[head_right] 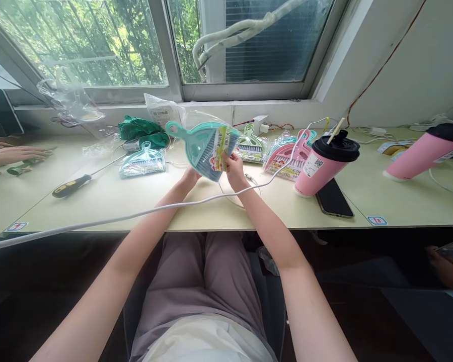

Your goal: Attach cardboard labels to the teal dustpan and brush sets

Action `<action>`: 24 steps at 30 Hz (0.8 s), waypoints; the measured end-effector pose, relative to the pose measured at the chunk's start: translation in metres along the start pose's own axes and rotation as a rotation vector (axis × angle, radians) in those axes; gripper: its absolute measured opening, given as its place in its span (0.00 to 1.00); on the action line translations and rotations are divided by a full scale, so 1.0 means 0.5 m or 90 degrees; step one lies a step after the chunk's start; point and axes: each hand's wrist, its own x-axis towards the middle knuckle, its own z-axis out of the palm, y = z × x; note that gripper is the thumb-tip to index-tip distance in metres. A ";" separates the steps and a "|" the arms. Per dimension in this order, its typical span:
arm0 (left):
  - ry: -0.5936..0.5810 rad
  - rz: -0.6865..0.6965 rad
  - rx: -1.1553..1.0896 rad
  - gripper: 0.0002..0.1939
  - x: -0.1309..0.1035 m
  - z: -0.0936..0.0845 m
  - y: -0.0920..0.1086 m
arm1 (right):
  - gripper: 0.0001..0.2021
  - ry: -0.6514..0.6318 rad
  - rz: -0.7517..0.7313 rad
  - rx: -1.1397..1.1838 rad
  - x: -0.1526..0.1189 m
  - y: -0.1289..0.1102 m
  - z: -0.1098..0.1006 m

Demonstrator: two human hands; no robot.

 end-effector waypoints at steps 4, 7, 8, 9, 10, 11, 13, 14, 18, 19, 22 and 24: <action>-0.170 -0.031 0.028 0.20 0.004 0.018 -0.003 | 0.06 0.149 -0.015 0.086 0.013 -0.004 -0.011; -0.217 -0.052 0.041 0.28 -0.012 0.028 0.006 | 0.06 0.196 -0.025 0.100 0.013 -0.002 -0.015; -0.210 -0.064 0.034 0.31 -0.015 0.030 0.009 | 0.07 0.197 -0.033 0.094 0.013 0.000 -0.016; -0.193 -0.072 0.023 0.35 -0.017 0.032 0.009 | 0.08 0.195 -0.040 0.085 0.013 0.002 -0.016; -0.170 -0.077 0.010 0.38 -0.017 0.034 0.008 | 0.08 0.192 -0.044 0.075 0.013 0.005 -0.016; -0.144 -0.076 -0.002 0.41 -0.015 0.035 0.006 | 0.09 0.190 -0.046 0.065 0.012 0.008 -0.014; -0.093 -0.063 -0.018 0.46 -0.010 0.036 -0.004 | 0.10 0.180 -0.043 0.050 0.009 0.013 -0.009; -0.068 -0.049 -0.019 0.48 -0.007 0.037 -0.010 | 0.09 0.173 -0.041 0.049 0.007 0.015 -0.006; 0.012 0.020 -0.007 0.50 0.000 0.038 -0.023 | 0.10 0.144 -0.037 0.061 0.001 0.017 0.005; 0.018 0.026 -0.010 0.49 0.000 0.038 -0.023 | 0.11 0.136 -0.039 0.056 0.000 0.018 0.005; 0.007 0.020 -0.026 0.48 -0.003 0.040 -0.015 | 0.12 0.114 -0.056 0.017 0.004 0.022 -0.001; -0.006 0.011 -0.018 0.49 -0.006 0.040 -0.010 | 0.15 0.104 -0.071 -0.003 0.008 0.028 -0.005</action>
